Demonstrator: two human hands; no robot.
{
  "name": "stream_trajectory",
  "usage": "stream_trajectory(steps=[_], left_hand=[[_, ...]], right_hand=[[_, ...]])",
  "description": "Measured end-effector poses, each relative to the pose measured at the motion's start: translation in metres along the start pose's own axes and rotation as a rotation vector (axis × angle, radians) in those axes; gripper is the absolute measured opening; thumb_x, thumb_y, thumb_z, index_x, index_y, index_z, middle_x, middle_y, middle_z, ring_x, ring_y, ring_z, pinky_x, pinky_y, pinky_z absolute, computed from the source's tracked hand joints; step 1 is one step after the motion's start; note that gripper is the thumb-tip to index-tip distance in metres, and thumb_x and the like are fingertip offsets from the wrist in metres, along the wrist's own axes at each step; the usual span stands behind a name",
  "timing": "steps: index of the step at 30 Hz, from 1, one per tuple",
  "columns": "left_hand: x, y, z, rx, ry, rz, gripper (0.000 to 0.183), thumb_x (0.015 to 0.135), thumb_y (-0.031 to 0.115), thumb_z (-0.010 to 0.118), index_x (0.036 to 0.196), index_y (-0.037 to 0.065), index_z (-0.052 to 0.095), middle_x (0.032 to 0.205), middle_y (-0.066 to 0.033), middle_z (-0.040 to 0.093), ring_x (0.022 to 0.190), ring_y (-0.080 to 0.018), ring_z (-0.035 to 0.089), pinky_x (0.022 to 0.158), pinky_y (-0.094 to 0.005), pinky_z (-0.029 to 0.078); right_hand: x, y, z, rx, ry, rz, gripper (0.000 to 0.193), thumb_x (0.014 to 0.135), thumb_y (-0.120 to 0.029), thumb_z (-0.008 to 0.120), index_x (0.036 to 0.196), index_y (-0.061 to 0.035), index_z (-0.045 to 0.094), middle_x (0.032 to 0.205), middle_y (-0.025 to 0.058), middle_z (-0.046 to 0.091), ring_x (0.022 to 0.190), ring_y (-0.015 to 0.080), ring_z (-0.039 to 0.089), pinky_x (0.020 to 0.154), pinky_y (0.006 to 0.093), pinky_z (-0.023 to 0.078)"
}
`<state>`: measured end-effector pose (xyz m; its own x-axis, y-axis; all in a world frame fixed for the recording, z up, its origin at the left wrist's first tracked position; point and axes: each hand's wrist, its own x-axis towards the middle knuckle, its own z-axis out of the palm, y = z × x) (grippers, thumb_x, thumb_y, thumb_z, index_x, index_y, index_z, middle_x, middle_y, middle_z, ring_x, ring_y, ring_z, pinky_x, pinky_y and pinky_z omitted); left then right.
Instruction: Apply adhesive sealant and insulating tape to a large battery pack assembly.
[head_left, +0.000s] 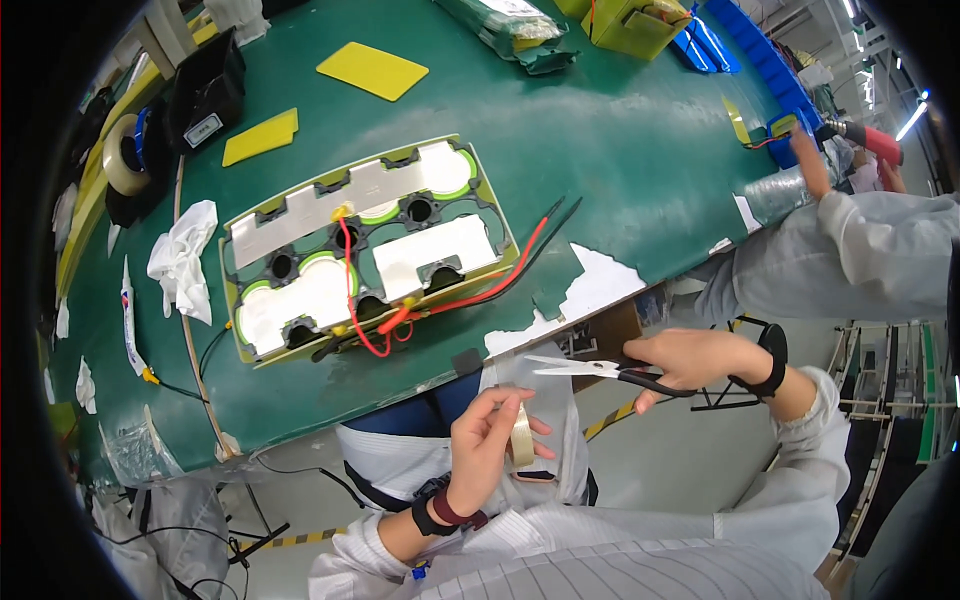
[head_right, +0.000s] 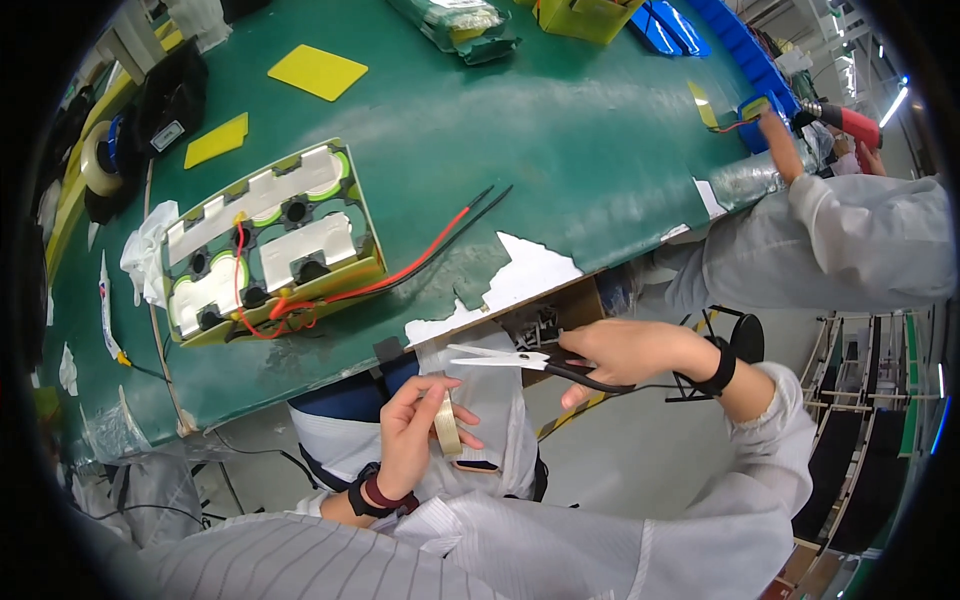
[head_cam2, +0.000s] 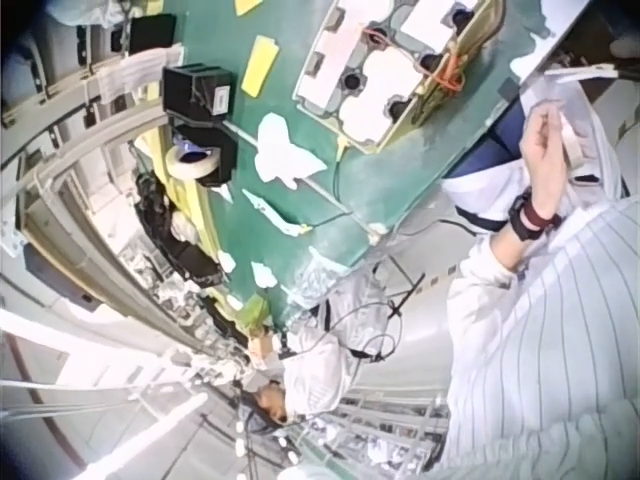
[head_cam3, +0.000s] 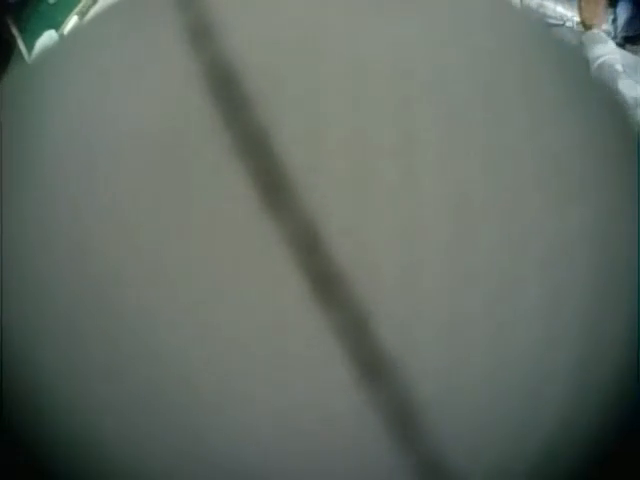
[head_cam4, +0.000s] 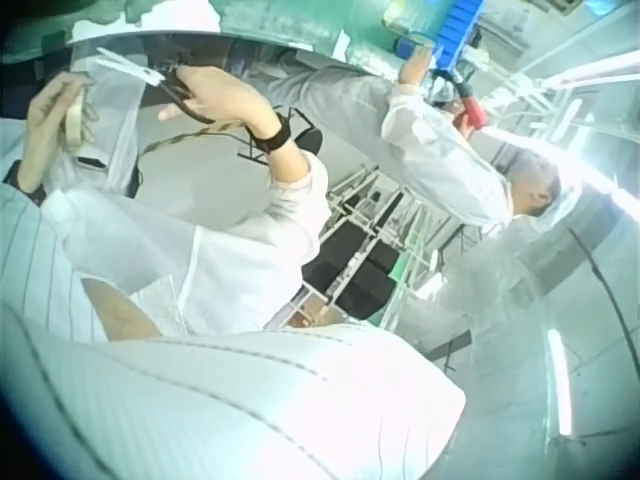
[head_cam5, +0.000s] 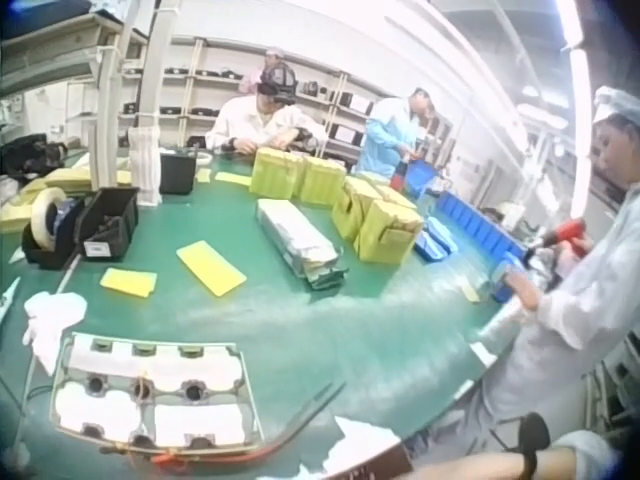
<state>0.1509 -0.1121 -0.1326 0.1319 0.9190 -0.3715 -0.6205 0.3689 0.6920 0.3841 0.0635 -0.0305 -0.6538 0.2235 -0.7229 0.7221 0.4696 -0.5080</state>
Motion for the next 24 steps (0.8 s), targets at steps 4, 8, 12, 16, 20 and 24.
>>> stream_trajectory(steps=[4, 8, 12, 16, 20, 24], left_hand=[[-0.001, 0.0, 0.002, -0.002, 0.036, 0.001, 0.026, 0.104, 0.018, 0.044, 0.114, -0.003, 0.055, 0.095, -0.0166, 0.064, 0.075, -0.0258, 0.07, 0.059, -0.0356, 0.06], [-0.001, 0.002, 0.004, 0.001, 0.045, 0.002, 0.025, 0.104, 0.017, 0.044, 0.112, -0.005, 0.054, 0.098, -0.0179, 0.063, 0.076, -0.0262, 0.07, 0.058, -0.0384, 0.062], [-0.001, 0.006, 0.003, 0.013, 0.036, -0.039, 0.025, 0.104, 0.017, 0.044, 0.114, -0.004, 0.052, 0.088, -0.0206, 0.067, 0.068, -0.0282, 0.07, 0.056, -0.0353, 0.06], [0.0, 0.006, 0.005, 0.026, 0.054, -0.03, 0.026, 0.104, 0.018, 0.044, 0.115, -0.004, 0.052, 0.081, -0.022, 0.068, 0.063, -0.03, 0.07, 0.056, -0.0334, 0.058], [-0.001, 0.007, 0.005, 0.025, 0.048, -0.029, 0.025, 0.104, 0.017, 0.044, 0.114, -0.004, 0.052, 0.082, -0.0219, 0.067, 0.063, -0.0299, 0.07, 0.056, -0.0335, 0.058], [0.0, 0.006, 0.003, 0.04, 0.043, -0.031, 0.026, 0.104, 0.018, 0.044, 0.114, -0.005, 0.052, 0.082, -0.0219, 0.067, 0.063, -0.0298, 0.07, 0.056, -0.0335, 0.057]], right_hand=[[0.016, -0.011, -0.016, -0.073, -0.118, 0.027, 0.075, 0.076, -0.069, 0.066, 0.081, 0.0038, 0.049, 0.072, 0.0212, 0.058, 0.07, 0.0428, 0.059, 0.059, 0.0453, 0.045], [0.024, -0.028, -0.033, -0.087, -0.164, 0.034, 0.076, 0.076, -0.069, 0.065, 0.079, 0.0046, 0.05, 0.069, 0.0208, 0.057, 0.069, 0.0421, 0.059, 0.059, 0.0447, 0.045], [0.03, -0.027, -0.033, -0.111, -0.121, 0.002, 0.081, 0.074, -0.073, 0.063, 0.073, 0.0066, 0.052, 0.064, 0.0221, 0.056, 0.066, 0.0416, 0.06, 0.059, 0.0445, 0.047], [0.034, -0.027, -0.035, -0.131, -0.117, -0.005, 0.086, 0.073, -0.077, 0.06, 0.07, 0.0078, 0.053, 0.062, 0.0236, 0.056, 0.065, 0.0418, 0.061, 0.06, 0.0453, 0.048], [0.035, -0.031, -0.037, -0.153, -0.105, -0.004, 0.08, 0.073, -0.072, 0.065, 0.074, 0.0076, 0.054, 0.067, 0.0225, 0.058, 0.067, 0.0426, 0.061, 0.058, 0.0441, 0.048], [0.037, -0.03, -0.036, -0.169, -0.092, -0.023, 0.08, 0.073, -0.071, 0.066, 0.074, 0.0078, 0.054, 0.066, 0.0227, 0.058, 0.067, 0.0424, 0.061, 0.058, 0.0442, 0.047]])
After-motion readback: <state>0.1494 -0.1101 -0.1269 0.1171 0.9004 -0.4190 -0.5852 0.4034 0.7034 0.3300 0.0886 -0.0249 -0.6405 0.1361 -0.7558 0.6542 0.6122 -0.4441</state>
